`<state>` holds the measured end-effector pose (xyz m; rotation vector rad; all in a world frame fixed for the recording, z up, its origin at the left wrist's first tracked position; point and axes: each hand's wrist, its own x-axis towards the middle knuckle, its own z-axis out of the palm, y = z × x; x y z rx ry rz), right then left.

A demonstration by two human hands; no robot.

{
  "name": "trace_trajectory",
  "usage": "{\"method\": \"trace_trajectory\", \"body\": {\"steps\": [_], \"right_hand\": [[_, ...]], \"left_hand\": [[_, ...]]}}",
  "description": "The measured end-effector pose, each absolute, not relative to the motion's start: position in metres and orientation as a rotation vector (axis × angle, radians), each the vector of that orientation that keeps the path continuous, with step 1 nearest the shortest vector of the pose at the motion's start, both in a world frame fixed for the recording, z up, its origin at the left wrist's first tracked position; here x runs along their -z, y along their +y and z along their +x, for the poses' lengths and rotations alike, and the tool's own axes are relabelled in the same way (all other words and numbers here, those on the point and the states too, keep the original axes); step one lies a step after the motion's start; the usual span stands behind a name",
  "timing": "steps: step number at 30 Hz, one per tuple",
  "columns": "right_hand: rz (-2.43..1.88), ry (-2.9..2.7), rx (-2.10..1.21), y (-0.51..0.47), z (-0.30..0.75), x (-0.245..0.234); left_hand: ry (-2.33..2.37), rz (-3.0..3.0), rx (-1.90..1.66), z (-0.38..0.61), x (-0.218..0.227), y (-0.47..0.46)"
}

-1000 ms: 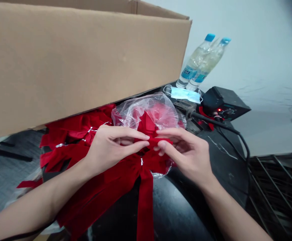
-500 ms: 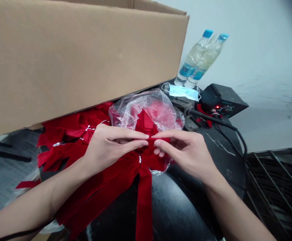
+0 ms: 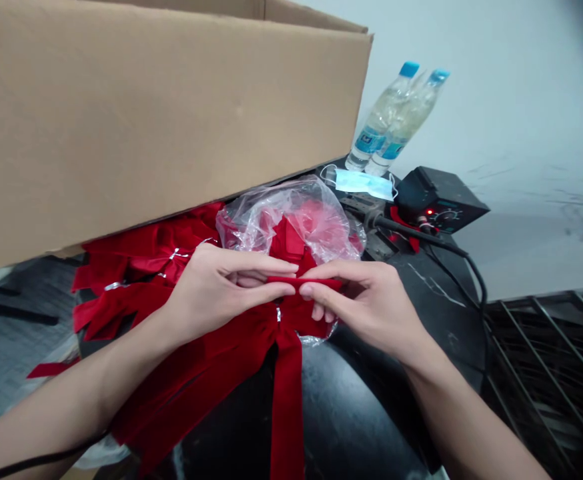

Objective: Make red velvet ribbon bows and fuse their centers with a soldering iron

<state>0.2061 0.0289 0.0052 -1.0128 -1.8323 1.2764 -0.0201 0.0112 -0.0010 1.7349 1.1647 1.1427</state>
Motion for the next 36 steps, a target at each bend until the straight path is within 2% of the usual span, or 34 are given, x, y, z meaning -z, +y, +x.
{"method": "trace_trajectory", "body": {"steps": [6, 12, 17, 19, 22, 24, 28, 32, 36], "right_hand": [[-0.954, -2.120, -0.873, 0.030, 0.208, -0.005], [-0.834, -2.328, -0.681, 0.035, 0.209, -0.004], [-0.835, -2.330, -0.498, 0.010, 0.223, -0.027], [-0.922, -2.263, -0.559, -0.017, 0.230, -0.031], [-1.151, -2.087, -0.823, -0.060, 0.231, -0.016], [-1.244, -1.967, -0.874, -0.082, 0.221, 0.005], [-1.241, -1.801, -0.925, -0.100, 0.204, 0.032], [-1.234, -1.743, -0.894, -0.103, 0.228, 0.011], [-1.216, -2.047, -0.811, -0.097, 0.279, -0.026]], "left_hand": [[1.155, 1.816, -1.130, -0.023, 0.002, 0.010], [1.135, 2.107, -1.147, -0.023, -0.001, 0.013], [1.111, 2.178, -0.797, -0.030, -0.015, 0.005], [1.153, 2.355, -0.577, -0.032, -0.017, -0.003], [1.145, 2.589, -0.343, -0.030, -0.013, -0.012], [1.110, 2.565, -0.335, -0.026, -0.012, -0.014], [1.003, 2.304, -0.541, -0.022, -0.027, -0.012], [0.914, 2.062, -0.478, -0.016, -0.048, -0.015], [0.782, 1.737, -0.244, 0.001, -0.053, -0.018]]}}
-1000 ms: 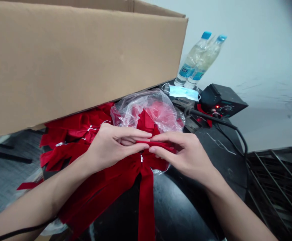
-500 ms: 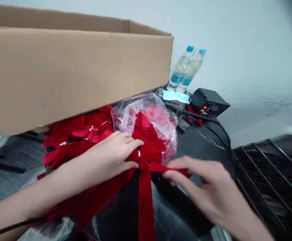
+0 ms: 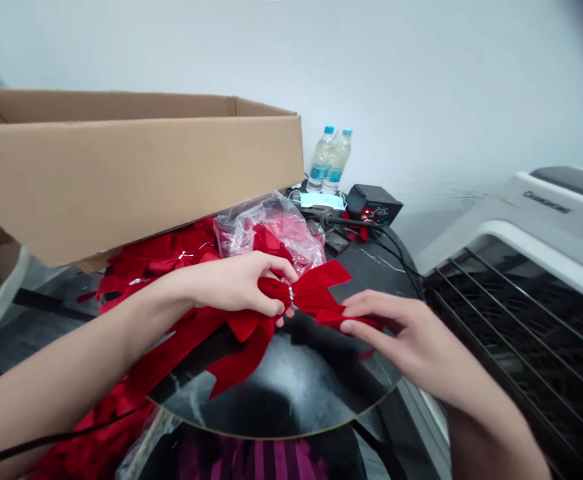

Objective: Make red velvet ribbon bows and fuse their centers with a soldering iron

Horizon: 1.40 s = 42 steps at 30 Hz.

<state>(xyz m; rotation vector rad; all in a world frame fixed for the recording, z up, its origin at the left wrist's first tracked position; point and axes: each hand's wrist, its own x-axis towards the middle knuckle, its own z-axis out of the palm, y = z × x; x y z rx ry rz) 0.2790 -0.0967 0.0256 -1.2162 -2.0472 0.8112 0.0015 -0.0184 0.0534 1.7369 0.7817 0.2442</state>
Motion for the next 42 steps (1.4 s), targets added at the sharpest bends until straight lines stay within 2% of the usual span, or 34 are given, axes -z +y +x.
{"method": "trace_trajectory", "body": {"steps": [4, 9, 12, 14, 19, 25, 33, 42], "right_hand": [[-1.112, -2.305, -0.660, -0.071, 0.309, -0.041], [-1.023, -2.352, -0.534, -0.047, 0.332, -0.036], [-1.073, -1.906, -0.490, -0.060, 0.332, -0.025], [-1.125, -1.495, -0.583, -0.075, 0.315, -0.013], [-1.277, -1.343, -0.936, -0.086, 0.246, 0.014], [-1.325, -1.295, -1.075, -0.073, 0.231, 0.020], [-1.389, -1.295, -1.060, -0.077, 0.232, 0.021], [-1.383, -1.279, -0.958, -0.081, 0.240, 0.026]], "left_hand": [[0.675, 1.588, -0.248, 0.023, -0.041, -0.016], [0.671, 0.992, -0.476, 0.043, -0.012, -0.010], [0.683, 0.882, -0.616, 0.051, 0.001, -0.010], [0.702, 0.853, -0.689, 0.054, 0.008, -0.012], [0.665, 0.989, -0.825, 0.059, 0.021, -0.017], [0.629, 1.182, -0.792, 0.055, 0.020, -0.022], [0.723, 1.359, -0.881, 0.058, 0.028, -0.025], [0.749, 1.286, -0.971, 0.060, 0.029, -0.025]]}}
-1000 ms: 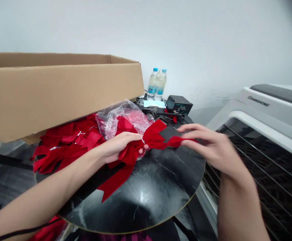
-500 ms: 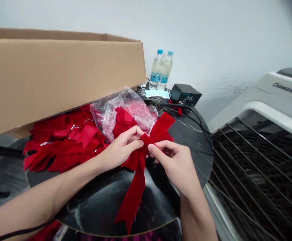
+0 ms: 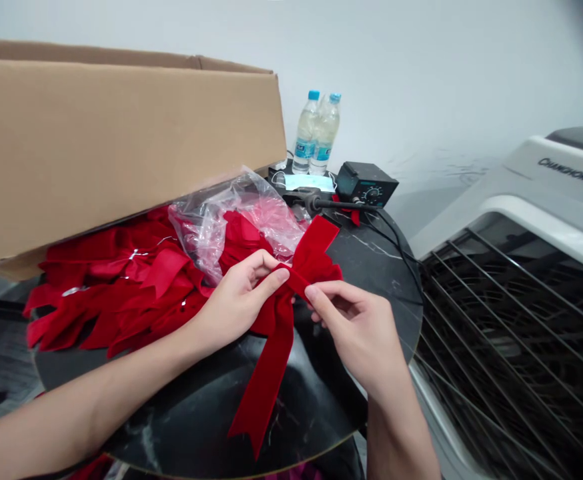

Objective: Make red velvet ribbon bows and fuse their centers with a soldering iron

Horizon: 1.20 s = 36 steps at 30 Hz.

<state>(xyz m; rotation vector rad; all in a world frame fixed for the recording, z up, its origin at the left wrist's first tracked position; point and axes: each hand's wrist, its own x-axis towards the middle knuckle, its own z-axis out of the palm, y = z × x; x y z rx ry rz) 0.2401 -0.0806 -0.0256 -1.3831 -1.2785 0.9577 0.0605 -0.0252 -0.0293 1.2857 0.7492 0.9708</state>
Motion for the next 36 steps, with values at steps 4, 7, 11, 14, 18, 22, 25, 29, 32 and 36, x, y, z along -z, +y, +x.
{"method": "trace_trajectory", "body": {"steps": [4, 7, 11, 14, 18, 22, 25, 29, 32, 36], "right_hand": [[-1.363, -1.234, -0.943, -0.082, 0.236, 0.031], [-1.335, -1.151, -0.983, -0.083, 0.232, 0.035], [-1.299, -1.093, -1.018, -0.086, 0.228, 0.038], [-1.283, -1.082, -1.000, -0.086, 0.227, 0.039], [-1.247, -1.063, -1.030, -0.084, 0.226, 0.041], [-1.210, -1.053, -1.073, -0.084, 0.227, 0.042], [-1.187, -1.075, -1.085, -0.086, 0.228, 0.044], [-1.211, -1.118, -1.025, -0.087, 0.225, 0.044], [-1.247, -1.076, -0.993, -0.086, 0.220, 0.043], [-1.214, -0.981, -0.976, -0.086, 0.216, 0.039]], "left_hand": [[0.810, 1.309, -1.033, 0.061, 0.032, -0.027], [0.880, 1.340, -1.049, 0.062, 0.034, -0.028], [0.898, 1.347, -1.073, 0.063, 0.036, -0.030], [0.900, 1.348, -1.091, 0.063, 0.034, -0.030], [0.936, 1.369, -1.105, 0.063, 0.031, -0.029], [0.975, 1.364, -1.097, 0.063, 0.029, -0.030], [0.993, 1.363, -1.108, 0.063, 0.029, -0.031], [0.987, 1.356, -1.131, 0.064, 0.030, -0.032], [1.012, 1.368, -1.135, 0.065, 0.028, -0.034], [1.048, 1.379, -1.147, 0.065, 0.025, -0.036]]}}
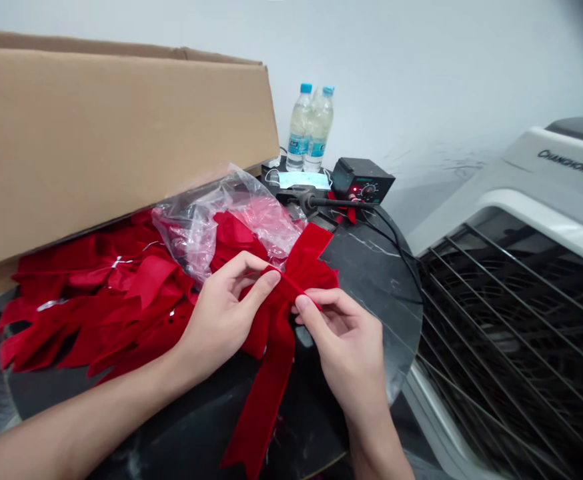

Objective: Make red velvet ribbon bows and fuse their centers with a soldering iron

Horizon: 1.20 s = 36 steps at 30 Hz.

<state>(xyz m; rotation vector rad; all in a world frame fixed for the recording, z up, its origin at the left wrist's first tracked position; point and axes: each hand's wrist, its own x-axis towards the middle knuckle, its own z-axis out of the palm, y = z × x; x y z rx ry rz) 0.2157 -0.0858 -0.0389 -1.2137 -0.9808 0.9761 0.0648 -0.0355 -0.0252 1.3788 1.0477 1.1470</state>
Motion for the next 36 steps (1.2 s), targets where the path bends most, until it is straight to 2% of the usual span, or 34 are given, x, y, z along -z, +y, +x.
{"method": "trace_trajectory", "body": {"steps": [17, 24, 36], "right_hand": [[-1.129, -0.888, -1.053, -0.088, 0.221, 0.045], [-1.091, -0.874, -1.058, -0.090, 0.221, 0.046], [-1.003, -1.014, -1.051, -0.099, 0.227, 0.043]], "left_hand": [[0.985, 1.124, -1.156, 0.064, 0.026, -0.038], [0.856, 0.685, -0.894, 0.064, 0.021, -0.033], [0.675, 0.686, -0.624, 0.048, 0.015, -0.020]]}}
